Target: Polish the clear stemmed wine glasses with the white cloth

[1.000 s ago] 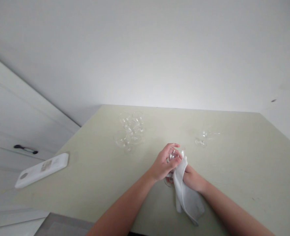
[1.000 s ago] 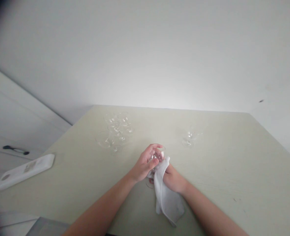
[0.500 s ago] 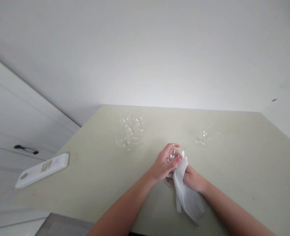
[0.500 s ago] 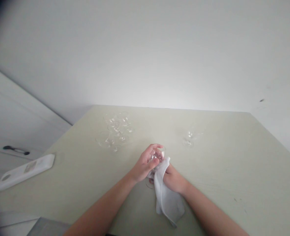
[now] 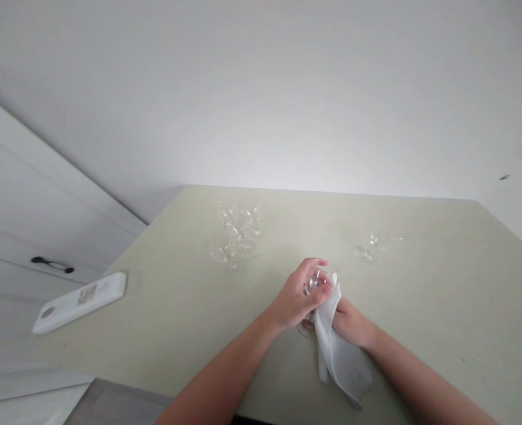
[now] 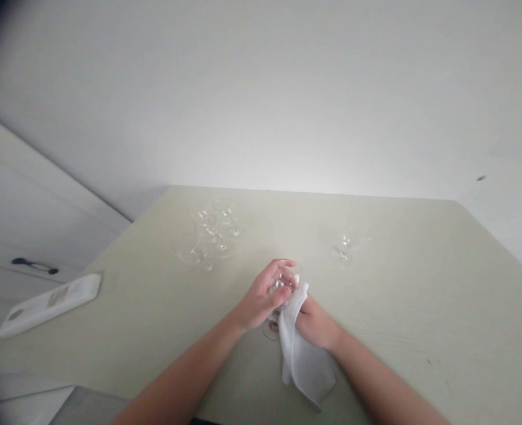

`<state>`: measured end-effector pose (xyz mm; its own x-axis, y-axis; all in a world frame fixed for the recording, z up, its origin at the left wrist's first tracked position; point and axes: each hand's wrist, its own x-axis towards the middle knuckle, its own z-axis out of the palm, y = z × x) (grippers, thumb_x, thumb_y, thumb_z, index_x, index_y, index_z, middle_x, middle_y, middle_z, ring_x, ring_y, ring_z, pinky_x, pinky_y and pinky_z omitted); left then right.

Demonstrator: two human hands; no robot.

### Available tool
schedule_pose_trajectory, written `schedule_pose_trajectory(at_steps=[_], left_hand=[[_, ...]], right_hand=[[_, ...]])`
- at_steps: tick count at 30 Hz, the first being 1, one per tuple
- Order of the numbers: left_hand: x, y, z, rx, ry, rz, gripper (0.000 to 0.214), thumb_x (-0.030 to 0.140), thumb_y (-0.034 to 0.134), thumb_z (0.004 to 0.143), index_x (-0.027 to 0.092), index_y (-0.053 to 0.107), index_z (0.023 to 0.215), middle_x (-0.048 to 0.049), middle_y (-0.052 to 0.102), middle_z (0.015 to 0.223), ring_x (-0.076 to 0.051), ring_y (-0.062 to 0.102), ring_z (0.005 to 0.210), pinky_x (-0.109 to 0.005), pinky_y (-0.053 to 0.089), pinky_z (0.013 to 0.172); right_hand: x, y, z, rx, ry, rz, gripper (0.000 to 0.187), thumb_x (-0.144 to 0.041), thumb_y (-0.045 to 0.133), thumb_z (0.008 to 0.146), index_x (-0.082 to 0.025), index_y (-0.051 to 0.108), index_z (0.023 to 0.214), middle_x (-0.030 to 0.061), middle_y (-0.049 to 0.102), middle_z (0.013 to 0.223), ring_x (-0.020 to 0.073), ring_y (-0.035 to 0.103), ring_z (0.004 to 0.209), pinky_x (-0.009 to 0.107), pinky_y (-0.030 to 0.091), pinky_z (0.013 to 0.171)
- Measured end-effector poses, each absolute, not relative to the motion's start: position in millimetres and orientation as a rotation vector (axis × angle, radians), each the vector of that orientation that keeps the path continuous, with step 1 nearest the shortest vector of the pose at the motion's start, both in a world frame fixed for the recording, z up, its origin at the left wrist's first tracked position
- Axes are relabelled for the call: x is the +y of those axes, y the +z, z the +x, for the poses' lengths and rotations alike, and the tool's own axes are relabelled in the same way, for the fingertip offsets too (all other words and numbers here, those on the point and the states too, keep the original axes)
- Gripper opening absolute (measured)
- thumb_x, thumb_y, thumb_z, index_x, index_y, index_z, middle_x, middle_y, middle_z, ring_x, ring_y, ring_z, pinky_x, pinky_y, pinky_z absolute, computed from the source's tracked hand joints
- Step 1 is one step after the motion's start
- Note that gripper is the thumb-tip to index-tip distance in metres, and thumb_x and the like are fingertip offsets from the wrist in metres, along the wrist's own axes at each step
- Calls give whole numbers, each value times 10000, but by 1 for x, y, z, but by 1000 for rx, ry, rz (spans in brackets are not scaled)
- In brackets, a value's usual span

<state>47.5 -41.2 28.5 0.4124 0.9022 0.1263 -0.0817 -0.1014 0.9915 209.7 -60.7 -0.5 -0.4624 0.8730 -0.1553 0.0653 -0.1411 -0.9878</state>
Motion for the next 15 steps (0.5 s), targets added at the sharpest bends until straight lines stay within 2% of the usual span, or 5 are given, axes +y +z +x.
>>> schedule_pose_trajectory(at_steps=[3, 7, 12, 15], left_hand=[[-46, 33, 46, 836, 952, 1508, 551, 452, 679, 887, 198, 474, 1331, -67, 641, 1055, -209, 609, 992, -336, 471, 902], [-50, 32, 47, 850, 964, 1590, 586, 421, 712, 855, 202, 475, 1345, -58, 636, 1064, -193, 605, 971, -331, 473, 909], [-47, 26, 49, 801, 1001, 1521, 582, 457, 693, 872, 183, 475, 1337, -56, 623, 1019, -185, 600, 928, -319, 485, 866], [-45, 23, 47, 791, 994, 1528, 590, 488, 675, 892, 185, 466, 1352, -68, 632, 1043, -200, 603, 976, -342, 464, 922]], right_hand=[[-58, -5, 213, -1638, 1605, -1027, 252, -379, 607, 895, -194, 714, 1028, 69, 743, 944, 235, 697, 910, 406, 604, 890], [-56, -9, 215, -1746, 1503, -944, 279, -333, 576, 889, -192, 691, 1100, 78, 731, 1116, 251, 682, 1070, 395, 551, 1014], [-56, -8, 214, -1775, 1444, -980, 231, -268, 535, 910, -196, 700, 1054, 70, 737, 1114, 255, 690, 1101, 367, 558, 992], [-56, -8, 214, -1779, 1406, -965, 231, -289, 565, 907, -205, 701, 1074, 73, 743, 1107, 267, 689, 1111, 400, 563, 1000]])
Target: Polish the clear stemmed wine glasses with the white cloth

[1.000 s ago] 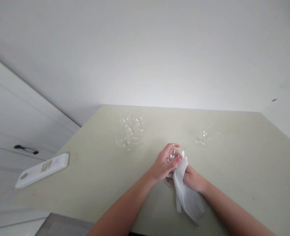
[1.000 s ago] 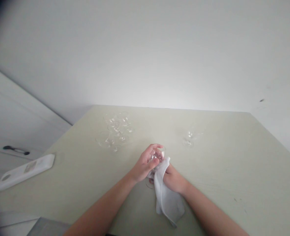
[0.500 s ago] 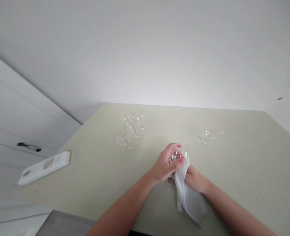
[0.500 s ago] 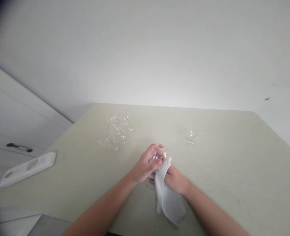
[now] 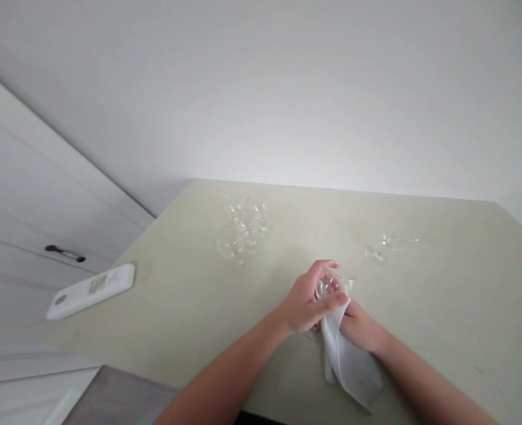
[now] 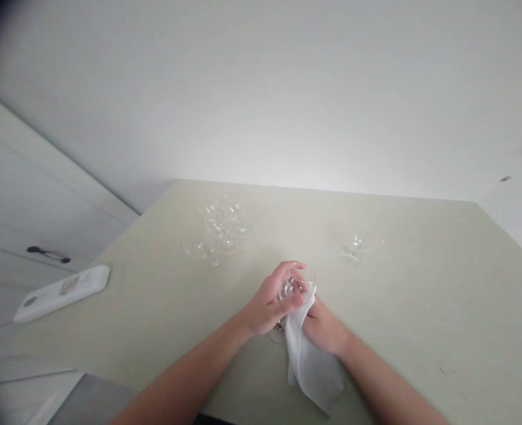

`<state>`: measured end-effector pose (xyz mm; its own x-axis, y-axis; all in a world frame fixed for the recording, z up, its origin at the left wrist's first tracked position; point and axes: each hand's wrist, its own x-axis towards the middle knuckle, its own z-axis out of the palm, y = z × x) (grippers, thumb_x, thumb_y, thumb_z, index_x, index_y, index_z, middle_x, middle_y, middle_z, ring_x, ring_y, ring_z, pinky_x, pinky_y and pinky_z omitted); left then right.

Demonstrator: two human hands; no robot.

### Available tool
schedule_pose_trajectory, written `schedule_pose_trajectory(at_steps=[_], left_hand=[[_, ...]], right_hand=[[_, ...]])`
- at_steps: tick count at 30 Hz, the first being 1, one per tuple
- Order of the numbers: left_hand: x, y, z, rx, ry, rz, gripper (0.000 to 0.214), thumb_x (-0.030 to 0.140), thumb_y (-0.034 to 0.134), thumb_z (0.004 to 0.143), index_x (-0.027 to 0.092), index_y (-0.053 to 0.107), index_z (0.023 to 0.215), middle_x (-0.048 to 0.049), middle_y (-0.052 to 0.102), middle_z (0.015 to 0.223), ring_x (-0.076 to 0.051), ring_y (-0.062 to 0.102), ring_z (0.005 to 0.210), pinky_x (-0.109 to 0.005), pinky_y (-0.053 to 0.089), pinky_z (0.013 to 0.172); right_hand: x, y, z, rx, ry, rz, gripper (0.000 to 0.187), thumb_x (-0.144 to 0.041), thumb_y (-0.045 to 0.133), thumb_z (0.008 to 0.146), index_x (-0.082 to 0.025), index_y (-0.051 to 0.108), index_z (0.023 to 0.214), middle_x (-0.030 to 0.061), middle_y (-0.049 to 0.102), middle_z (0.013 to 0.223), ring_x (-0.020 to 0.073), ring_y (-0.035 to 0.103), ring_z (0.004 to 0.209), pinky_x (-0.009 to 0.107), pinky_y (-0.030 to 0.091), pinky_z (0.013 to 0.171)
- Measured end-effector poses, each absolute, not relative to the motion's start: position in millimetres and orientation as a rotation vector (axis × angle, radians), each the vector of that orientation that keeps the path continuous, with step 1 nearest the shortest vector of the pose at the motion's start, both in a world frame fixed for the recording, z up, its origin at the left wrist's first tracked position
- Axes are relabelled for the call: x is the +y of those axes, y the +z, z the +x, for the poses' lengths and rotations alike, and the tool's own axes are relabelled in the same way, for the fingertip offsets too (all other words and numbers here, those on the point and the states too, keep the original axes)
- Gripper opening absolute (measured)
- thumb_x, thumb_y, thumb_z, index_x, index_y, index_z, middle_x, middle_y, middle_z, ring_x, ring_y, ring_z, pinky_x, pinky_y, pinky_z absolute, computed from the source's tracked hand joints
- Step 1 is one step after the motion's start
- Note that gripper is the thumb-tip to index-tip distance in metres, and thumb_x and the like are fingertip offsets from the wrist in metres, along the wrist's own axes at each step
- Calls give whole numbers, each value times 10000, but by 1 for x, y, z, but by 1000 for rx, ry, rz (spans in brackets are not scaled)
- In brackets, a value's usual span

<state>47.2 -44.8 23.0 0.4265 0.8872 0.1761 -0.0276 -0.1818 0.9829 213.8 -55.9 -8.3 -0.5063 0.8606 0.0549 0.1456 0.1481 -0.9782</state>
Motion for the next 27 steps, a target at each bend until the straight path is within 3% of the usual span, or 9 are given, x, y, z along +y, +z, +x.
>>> schedule_pose_trajectory(at_steps=[4, 12, 20, 27], left_hand=[[-43, 19, 45, 772, 970, 1523, 641, 581, 612, 913, 181, 443, 1386, -89, 634, 1066, -223, 599, 1011, -358, 448, 940], [-40, 14, 48, 763, 1014, 1472, 658, 620, 596, 910, 165, 462, 1365, -86, 633, 1046, -218, 586, 989, -345, 441, 916], [-38, 17, 50, 724, 1057, 1416, 666, 636, 632, 877, 148, 495, 1310, -75, 625, 970, -212, 583, 938, -323, 442, 849], [-38, 18, 50, 720, 1050, 1446, 625, 600, 630, 897, 158, 488, 1316, -63, 615, 955, -198, 576, 916, -326, 441, 859]], right_hand=[[-56, -8, 212, -1754, 1404, -990, 226, -295, 578, 904, -212, 720, 1059, 66, 755, 1060, 262, 692, 1092, 411, 571, 999], [-57, -3, 210, -1736, 1408, -967, 220, -205, 550, 894, -197, 740, 1005, 36, 762, 967, 196, 691, 831, 339, 589, 920], [-56, 2, 207, -1718, 1424, -923, 258, -202, 553, 892, -225, 749, 1058, 49, 762, 1071, 238, 701, 993, 383, 571, 976], [-56, -7, 208, -1737, 1401, -894, 308, -213, 543, 900, -188, 722, 1148, 75, 742, 1174, 244, 697, 1038, 412, 560, 998]])
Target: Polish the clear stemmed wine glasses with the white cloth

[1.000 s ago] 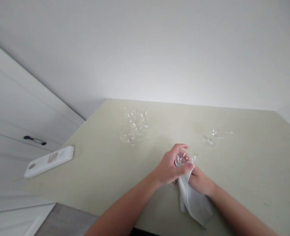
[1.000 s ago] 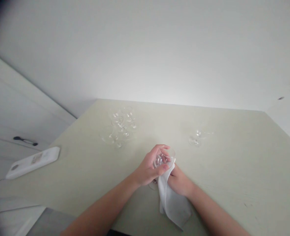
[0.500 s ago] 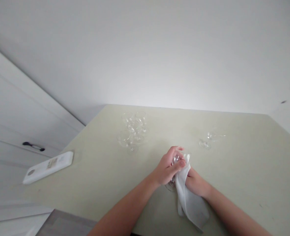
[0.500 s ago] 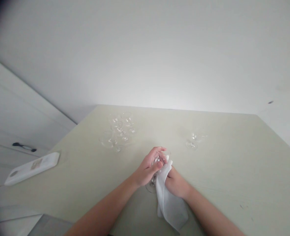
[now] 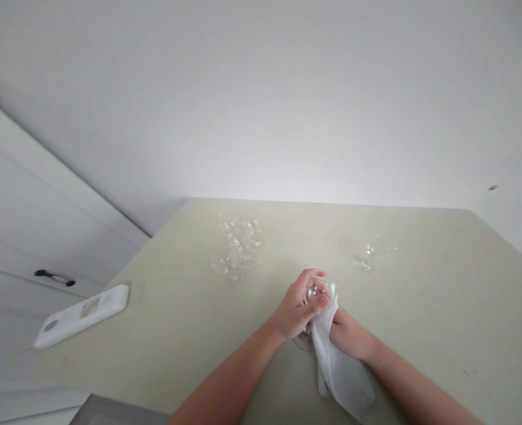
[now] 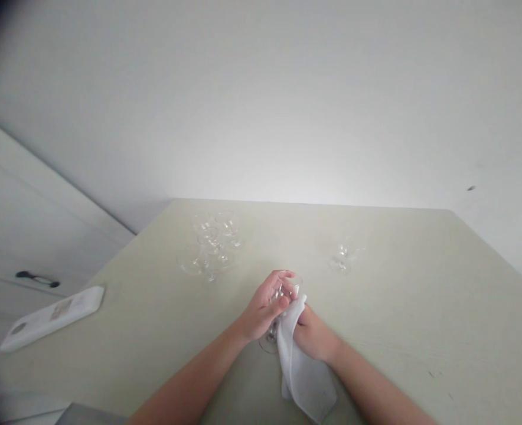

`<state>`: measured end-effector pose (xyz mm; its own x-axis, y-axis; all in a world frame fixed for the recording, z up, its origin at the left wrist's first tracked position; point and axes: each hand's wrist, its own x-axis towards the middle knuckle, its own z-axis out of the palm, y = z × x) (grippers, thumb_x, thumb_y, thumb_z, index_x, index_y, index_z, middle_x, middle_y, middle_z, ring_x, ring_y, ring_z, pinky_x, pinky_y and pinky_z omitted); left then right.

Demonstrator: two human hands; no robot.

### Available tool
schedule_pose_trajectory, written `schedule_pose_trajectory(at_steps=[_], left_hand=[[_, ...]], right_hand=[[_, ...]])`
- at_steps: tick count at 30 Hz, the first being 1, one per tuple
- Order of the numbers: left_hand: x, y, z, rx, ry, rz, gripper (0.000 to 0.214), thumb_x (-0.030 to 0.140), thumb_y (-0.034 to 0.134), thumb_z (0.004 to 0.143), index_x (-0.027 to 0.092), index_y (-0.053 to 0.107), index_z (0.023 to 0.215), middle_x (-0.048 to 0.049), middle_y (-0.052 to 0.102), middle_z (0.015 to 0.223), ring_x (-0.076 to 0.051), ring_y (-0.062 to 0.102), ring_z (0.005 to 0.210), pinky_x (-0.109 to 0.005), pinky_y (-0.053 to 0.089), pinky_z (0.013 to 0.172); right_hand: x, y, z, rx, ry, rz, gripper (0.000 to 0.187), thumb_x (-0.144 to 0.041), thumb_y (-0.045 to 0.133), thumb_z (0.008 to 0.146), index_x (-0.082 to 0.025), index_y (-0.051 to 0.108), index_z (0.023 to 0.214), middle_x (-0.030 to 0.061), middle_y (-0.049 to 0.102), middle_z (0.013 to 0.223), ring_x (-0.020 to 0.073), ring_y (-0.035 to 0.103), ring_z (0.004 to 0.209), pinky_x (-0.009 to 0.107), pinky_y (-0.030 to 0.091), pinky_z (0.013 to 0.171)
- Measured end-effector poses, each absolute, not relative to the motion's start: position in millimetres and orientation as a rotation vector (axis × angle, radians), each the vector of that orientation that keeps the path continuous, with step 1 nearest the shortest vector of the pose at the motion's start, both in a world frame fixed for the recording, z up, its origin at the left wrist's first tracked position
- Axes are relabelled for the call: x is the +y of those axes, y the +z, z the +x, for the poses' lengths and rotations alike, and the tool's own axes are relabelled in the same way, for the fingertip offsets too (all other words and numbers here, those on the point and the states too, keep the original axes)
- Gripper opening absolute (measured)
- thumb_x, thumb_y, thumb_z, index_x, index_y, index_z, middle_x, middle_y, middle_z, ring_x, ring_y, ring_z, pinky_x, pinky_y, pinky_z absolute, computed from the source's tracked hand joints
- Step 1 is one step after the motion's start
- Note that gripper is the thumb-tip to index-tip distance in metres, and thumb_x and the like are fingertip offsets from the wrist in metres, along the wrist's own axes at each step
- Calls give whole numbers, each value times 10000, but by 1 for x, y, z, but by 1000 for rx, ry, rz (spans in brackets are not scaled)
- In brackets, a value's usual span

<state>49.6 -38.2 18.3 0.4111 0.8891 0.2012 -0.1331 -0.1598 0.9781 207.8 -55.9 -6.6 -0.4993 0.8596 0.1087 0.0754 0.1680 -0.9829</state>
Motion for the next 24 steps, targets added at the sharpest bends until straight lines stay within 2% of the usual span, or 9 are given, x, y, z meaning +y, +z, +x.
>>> schedule_pose_trajectory(at_steps=[6, 10, 18, 24], left_hand=[[-38, 19, 50, 750, 1055, 1461, 642, 626, 629, 883, 154, 497, 1298, -65, 623, 951, -209, 583, 932, -341, 437, 900], [-38, 19, 49, 758, 1041, 1480, 636, 615, 626, 890, 155, 490, 1309, -65, 623, 957, -208, 579, 935, -348, 437, 907], [-38, 19, 48, 767, 1023, 1482, 648, 619, 633, 883, 159, 487, 1315, -62, 628, 971, -213, 591, 967, -354, 432, 948], [-38, 19, 48, 765, 1018, 1464, 660, 614, 641, 879, 151, 483, 1323, -65, 625, 958, -211, 584, 946, -334, 445, 880]], right_hand=[[-56, -8, 208, -1709, 1398, -918, 287, -212, 580, 874, -189, 745, 1108, 69, 755, 1115, 251, 708, 976, 409, 580, 955], [-58, -4, 209, -1719, 1394, -945, 317, -178, 551, 897, -220, 736, 1151, 41, 745, 1145, 236, 699, 1006, 393, 561, 992], [-59, -3, 209, -1727, 1379, -970, 302, -200, 563, 901, -205, 736, 1148, 54, 752, 1118, 257, 699, 1026, 441, 560, 1009], [-59, 1, 208, -1725, 1366, -975, 259, -188, 561, 888, -214, 757, 1056, 48, 765, 1052, 265, 709, 993, 443, 570, 992]])
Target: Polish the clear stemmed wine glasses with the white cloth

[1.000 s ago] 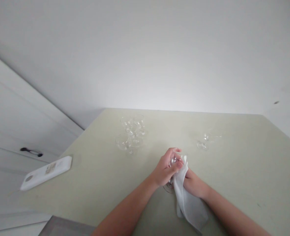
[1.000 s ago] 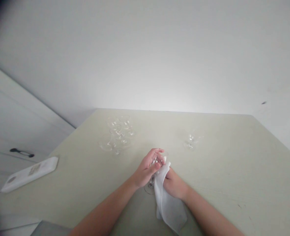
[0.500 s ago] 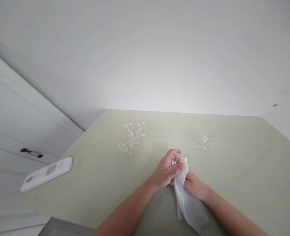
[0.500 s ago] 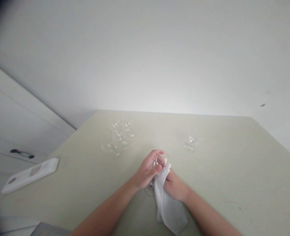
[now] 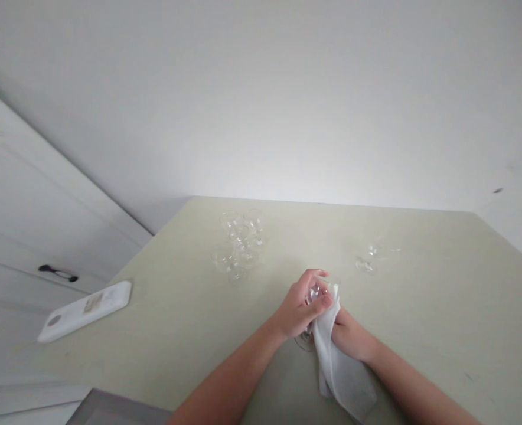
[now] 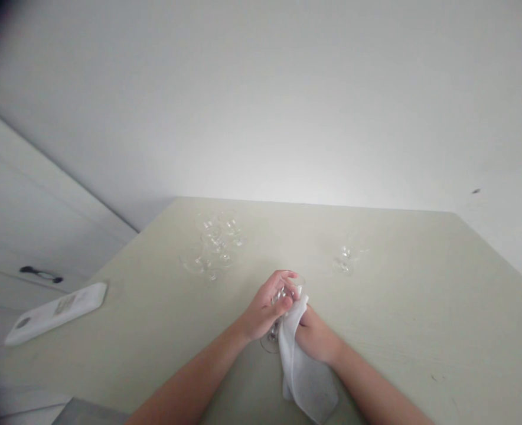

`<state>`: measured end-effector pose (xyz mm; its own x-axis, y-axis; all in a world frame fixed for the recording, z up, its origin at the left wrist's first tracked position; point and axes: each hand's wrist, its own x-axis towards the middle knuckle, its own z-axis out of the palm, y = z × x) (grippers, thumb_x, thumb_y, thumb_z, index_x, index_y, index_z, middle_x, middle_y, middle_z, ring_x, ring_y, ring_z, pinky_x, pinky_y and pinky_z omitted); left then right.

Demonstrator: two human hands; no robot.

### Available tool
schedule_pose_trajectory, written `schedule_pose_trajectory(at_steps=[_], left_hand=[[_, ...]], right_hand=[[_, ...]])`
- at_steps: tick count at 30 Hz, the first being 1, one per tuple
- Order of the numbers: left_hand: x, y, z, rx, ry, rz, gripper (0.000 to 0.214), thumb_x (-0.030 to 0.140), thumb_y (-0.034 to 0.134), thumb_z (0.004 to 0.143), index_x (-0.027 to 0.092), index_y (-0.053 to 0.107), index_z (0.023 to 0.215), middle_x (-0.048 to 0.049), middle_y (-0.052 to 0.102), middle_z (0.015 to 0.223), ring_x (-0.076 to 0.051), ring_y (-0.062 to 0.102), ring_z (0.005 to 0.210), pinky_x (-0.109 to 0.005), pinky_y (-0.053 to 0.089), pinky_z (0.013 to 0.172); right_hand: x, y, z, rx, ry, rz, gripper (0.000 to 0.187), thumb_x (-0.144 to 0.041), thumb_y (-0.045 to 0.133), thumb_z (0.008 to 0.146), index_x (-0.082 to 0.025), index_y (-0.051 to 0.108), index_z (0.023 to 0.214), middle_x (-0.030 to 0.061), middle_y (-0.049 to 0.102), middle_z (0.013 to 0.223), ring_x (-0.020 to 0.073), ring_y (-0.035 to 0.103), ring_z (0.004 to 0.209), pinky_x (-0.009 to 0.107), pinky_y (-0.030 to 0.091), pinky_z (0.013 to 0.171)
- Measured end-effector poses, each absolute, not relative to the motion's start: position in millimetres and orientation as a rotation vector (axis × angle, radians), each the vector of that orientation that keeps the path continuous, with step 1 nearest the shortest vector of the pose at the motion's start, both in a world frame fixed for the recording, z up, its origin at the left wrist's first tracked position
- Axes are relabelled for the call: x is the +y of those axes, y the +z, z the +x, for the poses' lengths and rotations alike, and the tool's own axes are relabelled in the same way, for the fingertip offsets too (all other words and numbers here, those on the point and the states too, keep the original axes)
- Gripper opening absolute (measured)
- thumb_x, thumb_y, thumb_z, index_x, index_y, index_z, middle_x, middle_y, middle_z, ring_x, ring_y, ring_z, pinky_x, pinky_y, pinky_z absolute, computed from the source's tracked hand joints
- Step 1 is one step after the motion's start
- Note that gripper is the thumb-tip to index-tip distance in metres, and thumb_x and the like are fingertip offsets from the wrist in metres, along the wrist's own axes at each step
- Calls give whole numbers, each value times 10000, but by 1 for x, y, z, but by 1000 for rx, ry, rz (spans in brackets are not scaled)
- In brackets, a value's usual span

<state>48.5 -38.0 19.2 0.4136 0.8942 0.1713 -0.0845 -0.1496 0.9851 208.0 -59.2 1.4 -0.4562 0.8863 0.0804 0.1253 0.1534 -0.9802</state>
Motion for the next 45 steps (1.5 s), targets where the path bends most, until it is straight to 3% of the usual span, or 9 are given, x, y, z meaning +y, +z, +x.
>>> schedule_pose_trajectory(at_steps=[14, 24, 39, 45], left_hand=[[-39, 20, 47, 761, 1011, 1483, 642, 606, 631, 890, 162, 477, 1327, -68, 620, 984, -214, 584, 974, -344, 438, 916], [-40, 24, 46, 767, 995, 1456, 659, 624, 659, 858, 168, 499, 1306, -67, 612, 974, -207, 575, 931, -338, 450, 872], [-35, 16, 47, 687, 1044, 1389, 649, 639, 652, 858, 159, 509, 1271, -57, 609, 928, -207, 577, 915, -343, 436, 886], [-35, 16, 47, 690, 1037, 1382, 654, 638, 658, 854, 154, 509, 1268, -56, 609, 927, -205, 581, 907, -342, 434, 875]], right_hand=[[-58, -3, 209, -1757, 1387, -934, 311, -214, 550, 917, -203, 711, 1183, 78, 729, 1204, 267, 685, 1104, 437, 544, 1034], [-59, 1, 208, -1742, 1389, -962, 293, -241, 558, 916, -219, 722, 1157, 88, 745, 1149, 292, 693, 1074, 477, 553, 1012], [-60, -3, 210, -1772, 1374, -924, 286, -165, 523, 910, -238, 758, 1056, 43, 762, 1111, 255, 702, 1061, 372, 568, 974], [-58, -5, 211, -1794, 1379, -956, 259, -211, 546, 908, -208, 745, 1073, 72, 752, 1154, 267, 690, 1090, 411, 552, 1006]])
